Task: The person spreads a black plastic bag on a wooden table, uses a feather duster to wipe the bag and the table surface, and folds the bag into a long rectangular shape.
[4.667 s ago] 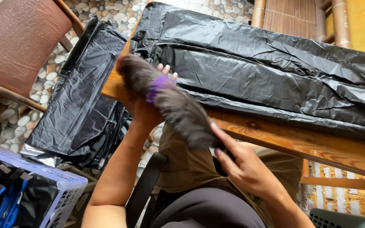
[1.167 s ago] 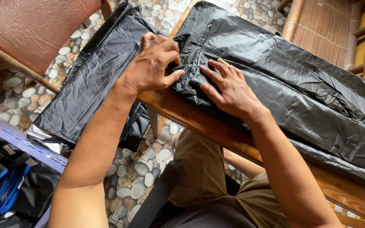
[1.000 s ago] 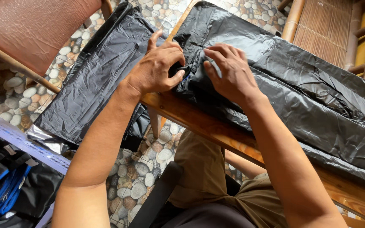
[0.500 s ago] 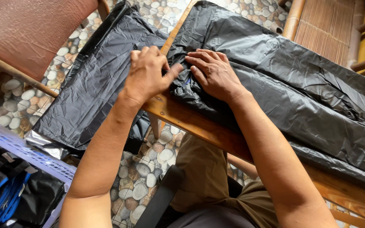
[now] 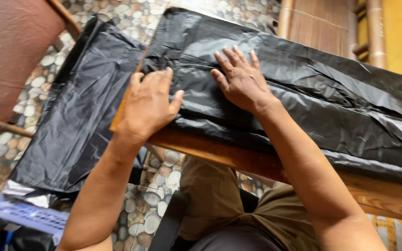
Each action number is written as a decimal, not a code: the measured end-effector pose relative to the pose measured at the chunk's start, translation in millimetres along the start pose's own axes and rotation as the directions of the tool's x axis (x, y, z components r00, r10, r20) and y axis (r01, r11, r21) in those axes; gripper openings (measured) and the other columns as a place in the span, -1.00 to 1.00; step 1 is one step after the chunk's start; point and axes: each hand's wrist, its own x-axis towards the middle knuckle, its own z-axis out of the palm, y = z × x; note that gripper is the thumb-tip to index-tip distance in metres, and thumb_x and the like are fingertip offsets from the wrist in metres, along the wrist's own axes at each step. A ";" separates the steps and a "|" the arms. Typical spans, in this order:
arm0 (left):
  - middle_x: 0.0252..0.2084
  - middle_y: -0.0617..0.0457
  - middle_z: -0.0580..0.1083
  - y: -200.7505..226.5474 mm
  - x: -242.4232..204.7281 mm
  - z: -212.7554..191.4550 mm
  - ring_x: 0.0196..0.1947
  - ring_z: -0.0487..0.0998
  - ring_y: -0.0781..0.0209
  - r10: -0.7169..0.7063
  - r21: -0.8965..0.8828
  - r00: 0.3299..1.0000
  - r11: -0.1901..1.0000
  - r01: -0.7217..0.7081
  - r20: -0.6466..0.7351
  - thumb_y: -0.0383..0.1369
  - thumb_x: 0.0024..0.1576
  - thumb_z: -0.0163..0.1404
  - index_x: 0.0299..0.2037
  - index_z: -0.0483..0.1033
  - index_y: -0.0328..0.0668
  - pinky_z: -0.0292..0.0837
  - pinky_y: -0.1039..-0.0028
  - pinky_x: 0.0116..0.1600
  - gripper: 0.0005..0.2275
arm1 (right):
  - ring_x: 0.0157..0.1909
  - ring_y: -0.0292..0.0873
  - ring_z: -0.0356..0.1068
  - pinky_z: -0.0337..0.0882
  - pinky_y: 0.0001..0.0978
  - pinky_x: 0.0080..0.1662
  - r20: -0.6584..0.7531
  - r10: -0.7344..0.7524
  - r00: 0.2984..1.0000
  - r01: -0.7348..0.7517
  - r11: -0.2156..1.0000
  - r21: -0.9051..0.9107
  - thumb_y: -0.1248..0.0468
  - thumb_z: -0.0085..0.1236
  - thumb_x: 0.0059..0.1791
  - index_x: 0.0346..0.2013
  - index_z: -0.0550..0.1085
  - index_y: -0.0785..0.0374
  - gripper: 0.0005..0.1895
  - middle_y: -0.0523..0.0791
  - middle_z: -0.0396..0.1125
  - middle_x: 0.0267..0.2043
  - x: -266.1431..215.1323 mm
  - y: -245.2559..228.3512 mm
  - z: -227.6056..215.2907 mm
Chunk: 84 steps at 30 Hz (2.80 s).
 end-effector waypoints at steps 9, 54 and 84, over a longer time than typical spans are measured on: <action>0.53 -0.21 0.08 48.1 67.2 32.7 0.55 -0.05 -0.06 0.101 -0.073 0.950 0.994 -0.084 0.297 0.05 0.33 -0.44 0.49 0.10 -0.25 -0.31 -0.09 0.48 -0.36 | 0.61 0.04 -0.28 -0.35 0.21 0.43 0.065 0.160 0.985 -0.160 0.987 -0.011 -0.15 -0.51 0.16 0.52 0.06 0.03 -0.32 -0.03 -0.12 0.59 -18.4 44.3 10.0; -0.32 0.02 0.47 98.1 183.8 65.2 -0.37 0.39 0.14 0.039 -0.395 0.880 0.903 0.172 0.474 -0.22 0.31 0.10 -0.03 0.47 -0.14 0.25 0.33 -0.15 -0.79 | -0.10 -0.34 0.36 0.26 -0.48 -0.04 0.005 0.697 0.717 -0.647 0.663 0.378 0.18 0.25 0.06 -0.09 0.54 0.14 -0.83 -0.23 0.46 -0.17 -348.3 402.7 -120.7; 0.11 -0.16 0.53 190.1 185.4 60.4 0.13 0.50 -0.13 0.383 0.028 0.921 0.922 -0.385 0.076 -0.11 0.30 0.06 0.24 0.55 -0.23 0.41 0.14 0.17 -0.58 | 0.27 0.02 0.23 -0.03 0.17 0.38 0.091 0.593 0.800 -0.599 0.797 0.072 0.03 0.18 -0.02 -0.01 0.44 0.05 -0.66 -0.04 0.24 0.15 -324.4 384.5 -141.7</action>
